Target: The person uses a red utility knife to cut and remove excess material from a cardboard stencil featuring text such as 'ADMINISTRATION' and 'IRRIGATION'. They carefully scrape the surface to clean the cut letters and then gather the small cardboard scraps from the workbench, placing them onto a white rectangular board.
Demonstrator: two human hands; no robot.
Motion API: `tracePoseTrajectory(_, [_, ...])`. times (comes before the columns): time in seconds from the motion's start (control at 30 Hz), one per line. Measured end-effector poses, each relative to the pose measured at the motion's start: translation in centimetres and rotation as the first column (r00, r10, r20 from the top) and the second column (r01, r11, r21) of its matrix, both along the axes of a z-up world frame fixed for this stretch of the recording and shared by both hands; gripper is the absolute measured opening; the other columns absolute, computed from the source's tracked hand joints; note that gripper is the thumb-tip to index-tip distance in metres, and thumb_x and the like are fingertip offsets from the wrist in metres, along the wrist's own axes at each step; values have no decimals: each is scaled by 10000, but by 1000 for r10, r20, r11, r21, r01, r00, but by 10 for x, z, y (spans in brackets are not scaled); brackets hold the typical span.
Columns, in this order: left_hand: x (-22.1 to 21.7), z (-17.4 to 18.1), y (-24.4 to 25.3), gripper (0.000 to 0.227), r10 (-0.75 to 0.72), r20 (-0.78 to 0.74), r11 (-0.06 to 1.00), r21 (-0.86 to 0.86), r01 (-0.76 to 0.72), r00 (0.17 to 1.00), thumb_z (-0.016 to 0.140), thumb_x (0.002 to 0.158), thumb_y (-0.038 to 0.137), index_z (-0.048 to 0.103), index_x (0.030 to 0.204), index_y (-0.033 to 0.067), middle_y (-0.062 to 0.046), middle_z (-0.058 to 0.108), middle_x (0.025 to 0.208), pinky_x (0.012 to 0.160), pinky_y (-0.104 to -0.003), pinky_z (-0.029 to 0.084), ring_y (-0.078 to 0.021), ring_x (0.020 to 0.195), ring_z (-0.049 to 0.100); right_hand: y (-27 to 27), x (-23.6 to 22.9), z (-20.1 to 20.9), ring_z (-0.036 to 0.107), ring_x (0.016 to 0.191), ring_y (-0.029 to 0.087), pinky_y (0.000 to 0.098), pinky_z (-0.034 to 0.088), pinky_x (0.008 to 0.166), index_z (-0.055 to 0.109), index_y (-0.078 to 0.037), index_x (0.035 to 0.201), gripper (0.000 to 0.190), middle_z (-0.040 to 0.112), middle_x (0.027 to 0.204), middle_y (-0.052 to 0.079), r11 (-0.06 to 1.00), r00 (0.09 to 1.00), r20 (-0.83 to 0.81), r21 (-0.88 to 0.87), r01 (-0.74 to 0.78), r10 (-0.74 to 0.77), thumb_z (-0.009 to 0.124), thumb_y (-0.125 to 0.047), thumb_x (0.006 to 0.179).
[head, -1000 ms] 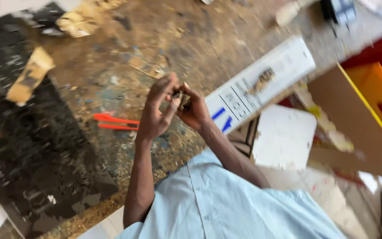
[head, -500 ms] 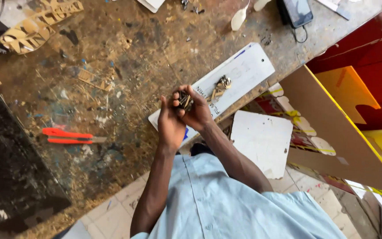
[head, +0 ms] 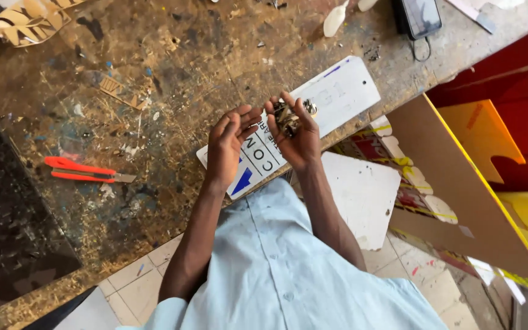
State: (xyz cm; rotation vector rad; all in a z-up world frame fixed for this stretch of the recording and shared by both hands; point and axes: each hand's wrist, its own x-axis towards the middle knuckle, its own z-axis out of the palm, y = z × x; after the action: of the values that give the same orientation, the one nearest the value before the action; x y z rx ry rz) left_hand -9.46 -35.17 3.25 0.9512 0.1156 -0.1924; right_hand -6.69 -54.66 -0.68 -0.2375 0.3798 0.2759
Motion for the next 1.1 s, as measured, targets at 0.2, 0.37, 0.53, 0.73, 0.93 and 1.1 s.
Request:
tracePoseTrajectory(0.2, [14, 14, 0, 249, 6, 54, 981, 194, -16, 999, 690, 1148, 166, 772, 1333, 21, -184, 846, 1189, 1080, -360, 626, -226, 1183, 798, -49, 8, -11, 756, 1292, 326, 309, 728, 944, 732, -53, 1398, 297, 741, 1367, 167, 992, 998, -40, -117, 51, -56, 725, -65, 1102])
tracePoseTrajectory(0.37, [9, 21, 12, 275, 7, 101, 956, 292, -36, 995, 623, 1178, 185, 736, 1387, 46, -160, 833, 1260, 1118, -418, 612, -250, 1285, 767, -81, 14, -12, 817, 1211, 364, 349, 760, 859, 733, -29, 1413, 337, 757, 1313, 219, 974, 999, -50, -226, -24, 13, 691, -247, 1160])
tracePoseTrajectory(0.53, [-8, 3, 7, 307, 121, 164, 916, 361, -173, 979, 625, 1197, 232, 709, 1446, 73, -136, 814, 1308, 1109, -407, 606, -225, 1309, 739, -89, 41, -12, 826, 1198, 385, 387, 772, 852, 717, -17, 1406, 414, 749, 1289, 238, 940, 988, -66, -307, -150, 137, 686, -343, 1154])
tracePoseTrajectory(0.73, [-12, -14, -76, 386, 278, 300, 740, 539, -402, 913, 673, 1163, 381, 728, 1434, 111, -100, 801, 1343, 1205, -444, 531, -254, 1323, 723, -127, 84, -18, 833, 1157, 331, 269, 736, 755, 703, -42, 1421, 355, 732, 1273, 190, 920, 968, 39, -323, -222, 248, 695, -266, 1145])
tracePoseTrajectory(0.93, [12, -58, -181, 850, 180, 647, 67, 743, -666, 741, 735, 1041, 707, 627, 1552, 36, -218, 631, 1557, 1338, -615, 332, -488, 1526, 525, -200, 108, -43, 814, 1133, 269, 201, 691, 724, 700, -127, 1364, 342, 721, 1248, 127, 834, 922, 140, -491, -252, 362, 719, -370, 1123])
tracePoseTrajectory(1.1, [16, -70, -212, 1015, 96, 531, -199, 839, -506, 842, 733, 1028, 819, 533, 1648, 40, -232, 500, 1673, 1345, -679, 240, -522, 1634, 356, -191, 113, -77, 825, 1137, 329, 267, 713, 698, 697, -82, 1384, 316, 730, 1241, 179, 874, 884, 238, -387, -293, 402, 659, -309, 1167])
